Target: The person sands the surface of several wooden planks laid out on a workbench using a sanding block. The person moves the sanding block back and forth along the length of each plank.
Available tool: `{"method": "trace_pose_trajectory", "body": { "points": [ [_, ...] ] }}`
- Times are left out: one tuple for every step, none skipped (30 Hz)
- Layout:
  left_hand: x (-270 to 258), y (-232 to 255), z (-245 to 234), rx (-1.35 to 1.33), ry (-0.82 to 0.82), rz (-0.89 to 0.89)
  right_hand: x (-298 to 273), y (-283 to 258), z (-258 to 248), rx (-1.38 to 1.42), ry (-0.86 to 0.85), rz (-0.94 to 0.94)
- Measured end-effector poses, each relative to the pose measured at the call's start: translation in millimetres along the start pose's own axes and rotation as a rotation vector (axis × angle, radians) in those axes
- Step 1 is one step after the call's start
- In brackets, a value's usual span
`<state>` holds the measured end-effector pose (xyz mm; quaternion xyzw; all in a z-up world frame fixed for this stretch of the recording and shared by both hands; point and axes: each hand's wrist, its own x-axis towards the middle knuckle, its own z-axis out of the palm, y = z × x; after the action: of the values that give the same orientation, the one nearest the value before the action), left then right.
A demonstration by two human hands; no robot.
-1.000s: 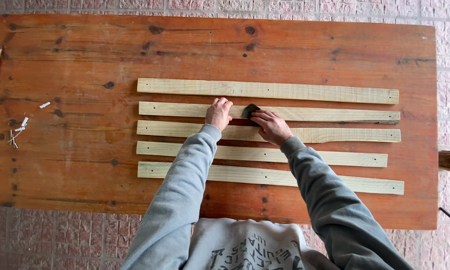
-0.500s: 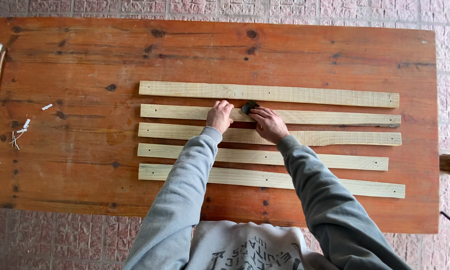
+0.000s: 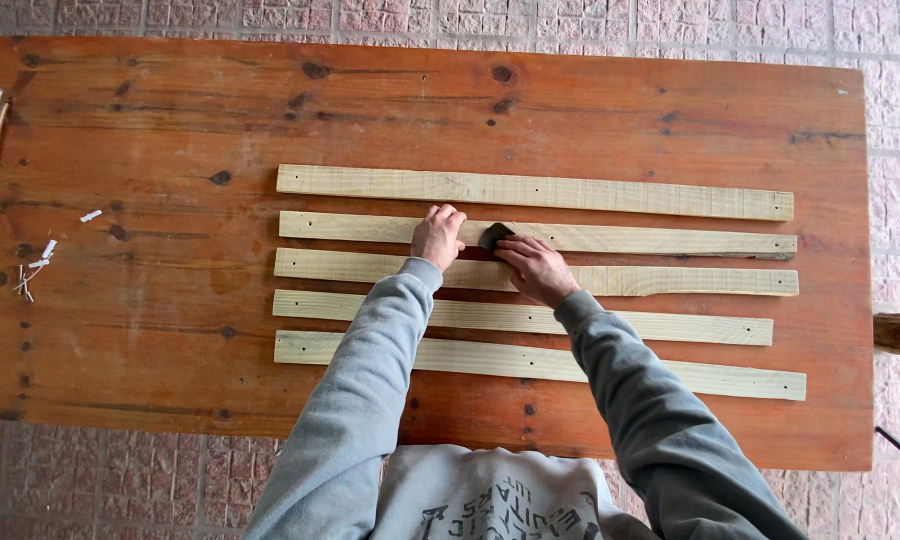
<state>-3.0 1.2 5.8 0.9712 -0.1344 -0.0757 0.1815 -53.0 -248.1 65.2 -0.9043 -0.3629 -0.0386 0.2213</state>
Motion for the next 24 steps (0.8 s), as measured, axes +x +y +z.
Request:
{"method": "trace_pose_trajectory", "body": {
  "points": [
    [0,0,0,-0.001,-0.002,0.000,-4,4,-2,0.000,-0.001,0.002],
    [0,0,0,-0.008,-0.004,-0.001,-8,9,-5,-0.036,0.012,0.022],
    [0,-1,0,-0.014,-0.004,-0.004,-12,13,-8,-0.072,0.026,0.041],
    [0,0,-1,-0.015,-0.005,-0.005,-14,17,-6,-0.072,0.025,0.041],
    [0,1,-2,-0.016,-0.008,-0.008,-14,22,-6,-0.075,0.034,0.044],
    [0,2,-3,-0.016,-0.011,-0.011,-15,27,-5,-0.079,0.043,0.048],
    [0,1,-3,-0.015,-0.010,-0.011,-11,27,-5,-0.079,0.044,0.047],
    [0,1,-2,-0.015,-0.006,-0.009,-8,27,-5,-0.089,0.048,0.050],
    [0,1,-1,-0.014,-0.004,-0.007,-5,27,-4,-0.097,0.050,0.055],
    [0,1,-2,-0.013,-0.004,-0.007,0,26,-1,-0.097,0.051,0.055],
    [0,2,-4,-0.008,-0.005,-0.010,4,25,3,-0.100,0.053,0.059],
    [0,3,-5,-0.003,-0.007,-0.012,9,24,7,-0.103,0.056,0.064],
    [0,3,-4,-0.002,-0.007,-0.011,12,21,13,-0.103,0.056,0.065],
    [0,2,-4,-0.004,-0.011,-0.013,16,17,19,-0.102,0.060,0.067],
    [0,2,-3,-0.006,-0.016,-0.013,19,14,25,-0.101,0.063,0.071],
    [0,3,-6,-0.006,-0.018,-0.009,20,7,26,-0.102,0.064,0.075],
    [-1,5,-10,-0.007,-0.018,-0.015,22,0,27,-0.088,0.066,0.075],
    [-2,7,-13,-0.008,-0.018,-0.021,24,-6,28,-0.074,0.067,0.075],
    [-1,6,-10,-0.009,-0.018,-0.025,23,-9,27,-0.073,0.064,0.073],
    [-1,4,-8,-0.007,-0.005,-0.012,22,-13,26,-0.057,0.067,0.062],
    [-1,2,-5,-0.004,0.006,0.000,20,-16,25,-0.040,0.070,0.051],
    [-3,3,-6,-0.006,0.006,-0.003,16,-17,22,-0.038,0.067,0.049],
    [-3,4,-7,-0.007,0.008,-0.005,13,-18,19,-0.024,0.050,0.037],
    [-3,5,-8,-0.009,0.010,-0.007,10,-18,16,-0.010,0.033,0.024]
  ]
}}
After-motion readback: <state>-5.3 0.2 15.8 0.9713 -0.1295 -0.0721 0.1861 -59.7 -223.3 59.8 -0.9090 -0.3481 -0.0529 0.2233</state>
